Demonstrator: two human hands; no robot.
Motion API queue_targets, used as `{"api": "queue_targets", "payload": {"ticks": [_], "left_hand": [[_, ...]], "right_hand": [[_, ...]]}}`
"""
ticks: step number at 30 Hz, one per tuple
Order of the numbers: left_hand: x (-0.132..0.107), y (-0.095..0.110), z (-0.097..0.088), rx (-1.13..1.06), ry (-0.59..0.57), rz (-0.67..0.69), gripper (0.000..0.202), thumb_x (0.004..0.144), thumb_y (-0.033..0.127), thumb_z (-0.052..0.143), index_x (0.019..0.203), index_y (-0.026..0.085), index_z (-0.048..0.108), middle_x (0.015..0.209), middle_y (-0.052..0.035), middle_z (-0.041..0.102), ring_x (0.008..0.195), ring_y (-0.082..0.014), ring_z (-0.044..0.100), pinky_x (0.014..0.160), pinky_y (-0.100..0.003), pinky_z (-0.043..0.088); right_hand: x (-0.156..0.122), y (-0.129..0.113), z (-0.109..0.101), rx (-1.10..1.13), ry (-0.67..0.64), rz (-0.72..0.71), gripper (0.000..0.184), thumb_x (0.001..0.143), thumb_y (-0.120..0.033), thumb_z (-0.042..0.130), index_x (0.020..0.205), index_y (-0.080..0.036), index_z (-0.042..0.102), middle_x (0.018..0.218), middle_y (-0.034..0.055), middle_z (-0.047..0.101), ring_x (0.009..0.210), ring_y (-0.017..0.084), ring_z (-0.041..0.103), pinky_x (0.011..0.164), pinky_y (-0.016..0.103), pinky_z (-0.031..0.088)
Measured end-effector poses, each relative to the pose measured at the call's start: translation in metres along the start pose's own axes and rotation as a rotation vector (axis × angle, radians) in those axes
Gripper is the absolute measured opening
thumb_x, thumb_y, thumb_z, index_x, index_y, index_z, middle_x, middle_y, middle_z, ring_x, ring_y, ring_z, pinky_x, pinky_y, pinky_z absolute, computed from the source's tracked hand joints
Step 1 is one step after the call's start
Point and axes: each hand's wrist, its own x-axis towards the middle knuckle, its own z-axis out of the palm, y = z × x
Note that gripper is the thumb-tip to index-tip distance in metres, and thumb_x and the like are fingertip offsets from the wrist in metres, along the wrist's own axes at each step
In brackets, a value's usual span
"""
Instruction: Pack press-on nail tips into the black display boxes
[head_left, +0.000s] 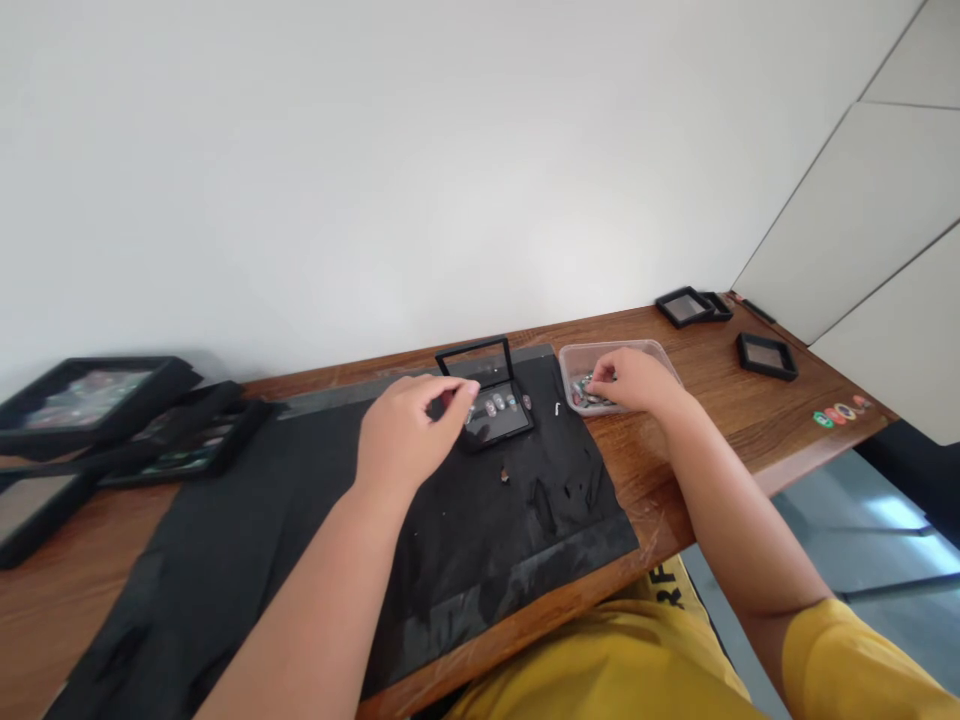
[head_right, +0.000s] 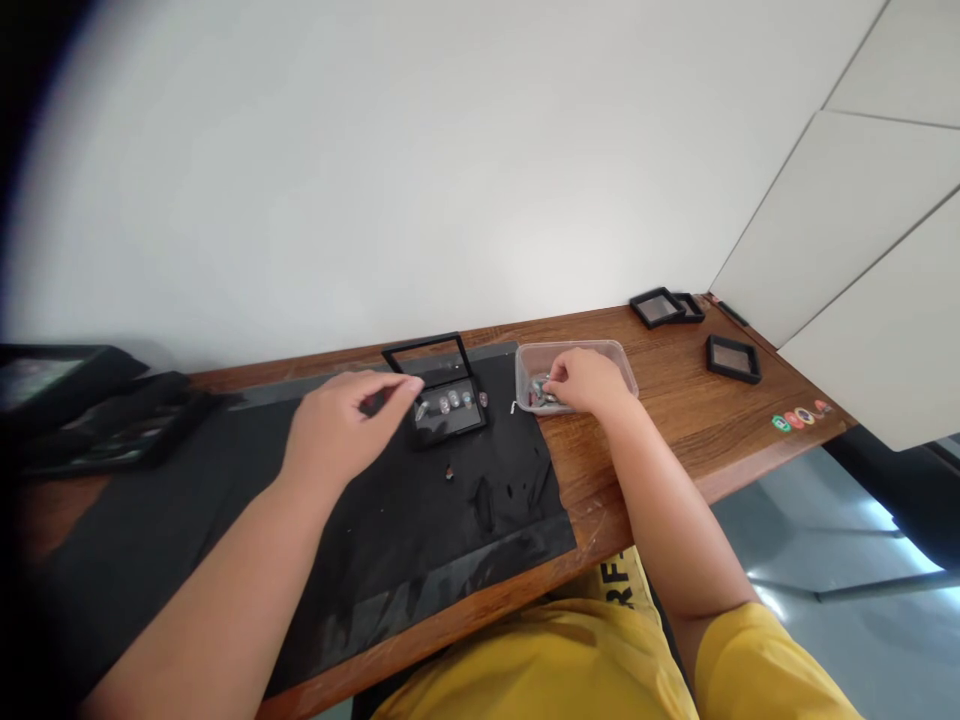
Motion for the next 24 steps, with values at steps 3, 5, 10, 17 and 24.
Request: {"api": "queue_targets", "payload": {"ticks": [3, 5, 10, 17, 24], "left_hand": [[-0.002, -0.001, 0.009, 0.082, -0.185, 0.037, 0.032, 0.091, 0.047, 0.062, 0.108, 0.029, 0.082, 0.095, -0.0051, 0.078, 0.093, -0.0291, 0.067, 0.074, -0.039, 0.051], [-0.004, 0.002, 0.015, 0.12, -0.267, 0.036, 0.033, 0.093, 0.044, 0.061, 0.115, 0.029, 0.082, 0.105, -0.0061, 0.078, 0.1, -0.0309, 0.066, 0.078, -0.041, 0.052], [-0.003, 0.009, 0.024, 0.171, -0.33, -0.008, 0.032, 0.096, 0.043, 0.059, 0.112, 0.029, 0.083, 0.103, -0.0074, 0.076, 0.104, -0.0321, 0.065, 0.078, -0.042, 0.053], [0.001, 0.001, 0.026, 0.172, -0.301, 0.033, 0.034, 0.095, 0.045, 0.059, 0.108, 0.027, 0.085, 0.105, -0.0099, 0.075, 0.1, -0.0316, 0.063, 0.088, -0.046, 0.054], [-0.001, -0.018, 0.026, 0.123, -0.232, 0.061, 0.037, 0.095, 0.051, 0.056, 0.101, 0.029, 0.085, 0.105, -0.01, 0.077, 0.094, -0.031, 0.063, 0.088, -0.048, 0.054]], "right_hand": [[-0.002, -0.002, -0.001, 0.051, 0.095, 0.012, 0.009, 0.084, -0.027, 0.077, 0.077, -0.022, 0.076, 0.089, 0.0034, 0.079, 0.085, 0.02, 0.069, 0.071, 0.03, 0.045], [-0.003, -0.004, -0.001, 0.072, 0.108, 0.007, 0.007, 0.085, -0.025, 0.076, 0.078, -0.022, 0.076, 0.091, 0.0032, 0.079, 0.087, 0.02, 0.069, 0.072, 0.031, 0.046], [-0.006, -0.008, -0.002, 0.106, 0.077, -0.028, 0.008, 0.085, -0.023, 0.075, 0.077, -0.022, 0.075, 0.092, 0.0022, 0.079, 0.088, 0.019, 0.068, 0.072, 0.032, 0.044], [-0.006, -0.006, -0.001, 0.157, 0.092, -0.082, 0.012, 0.087, -0.023, 0.072, 0.075, -0.021, 0.073, 0.09, 0.0013, 0.078, 0.084, 0.017, 0.066, 0.072, 0.03, 0.041], [-0.01, -0.01, -0.004, 0.158, 0.146, -0.04, 0.011, 0.09, -0.027, 0.071, 0.082, -0.022, 0.077, 0.091, 0.001, 0.079, 0.077, 0.016, 0.062, 0.068, 0.03, 0.04]]}}
